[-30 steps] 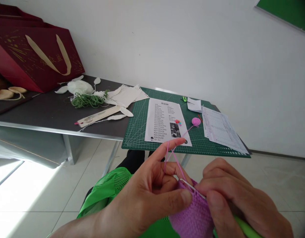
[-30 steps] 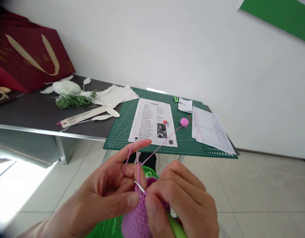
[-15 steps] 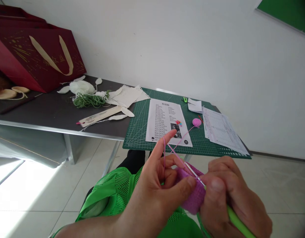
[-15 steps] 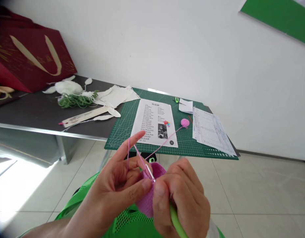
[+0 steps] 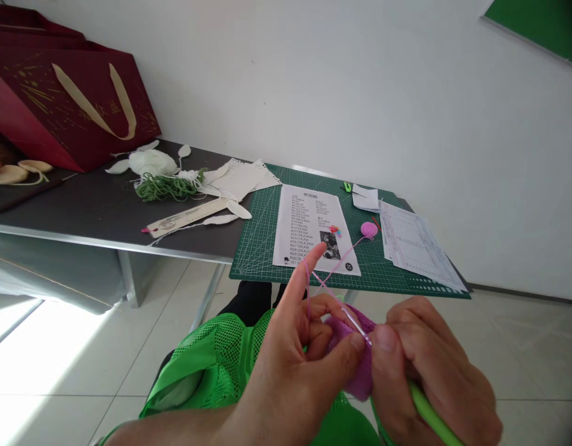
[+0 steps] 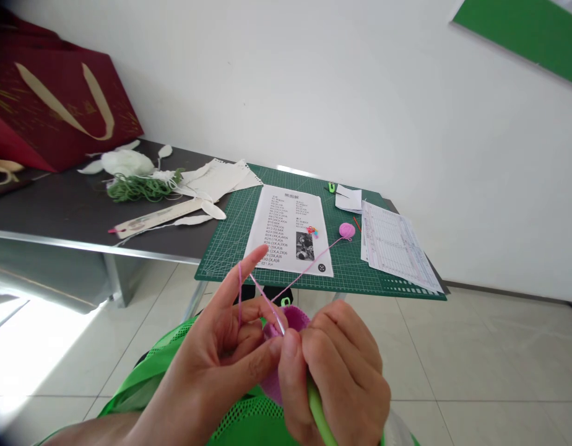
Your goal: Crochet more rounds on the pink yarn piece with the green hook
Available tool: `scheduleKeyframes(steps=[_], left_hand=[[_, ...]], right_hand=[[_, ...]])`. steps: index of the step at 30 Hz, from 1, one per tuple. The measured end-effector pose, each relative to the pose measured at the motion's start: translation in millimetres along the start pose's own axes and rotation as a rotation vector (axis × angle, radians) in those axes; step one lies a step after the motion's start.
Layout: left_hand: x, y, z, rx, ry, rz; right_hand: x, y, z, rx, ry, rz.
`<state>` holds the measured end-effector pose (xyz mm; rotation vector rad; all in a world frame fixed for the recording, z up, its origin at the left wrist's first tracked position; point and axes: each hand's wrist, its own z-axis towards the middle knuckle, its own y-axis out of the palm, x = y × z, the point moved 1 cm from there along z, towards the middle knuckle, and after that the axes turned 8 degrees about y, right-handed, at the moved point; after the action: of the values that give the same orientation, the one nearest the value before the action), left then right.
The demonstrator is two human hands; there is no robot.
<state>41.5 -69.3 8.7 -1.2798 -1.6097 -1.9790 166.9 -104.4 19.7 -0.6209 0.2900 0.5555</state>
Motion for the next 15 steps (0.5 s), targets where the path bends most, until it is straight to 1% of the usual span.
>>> scheduleKeyframes(steps=[2,4,8,11,13,15], left_hand=[[-0.3,0.7,-0.2,0.021,0.007,-0.004],[2.0,-0.7,-0.1,0.026,-0.043,-0.025],[10.7,-6.1,1.7,-0.047,-0.178,-0.07],[17.2,-5.0,5.7,-0.108,-0.205,-0.065],[21.1,-0.8,9.0,-0.147,-0.204,-0.074],[24.3,3.3,11.5,-0.185,-0.212,-0.084]], right_hand=[[0.3,1.0,-0.5,0.017,-0.035,-0.064],[3.6,2.3,-2.4,0.025,-0.061,-0.078],[11.7,2.8,-6.4,0.039,-0.168,-0.01],[12.2,-3.4,-4.1,0.042,-0.191,0.062],[8.9,-10.6,0.4,-0.008,-0.181,0.089],[4.2,-17.3,4.9,-0.125,-0.166,0.059]])
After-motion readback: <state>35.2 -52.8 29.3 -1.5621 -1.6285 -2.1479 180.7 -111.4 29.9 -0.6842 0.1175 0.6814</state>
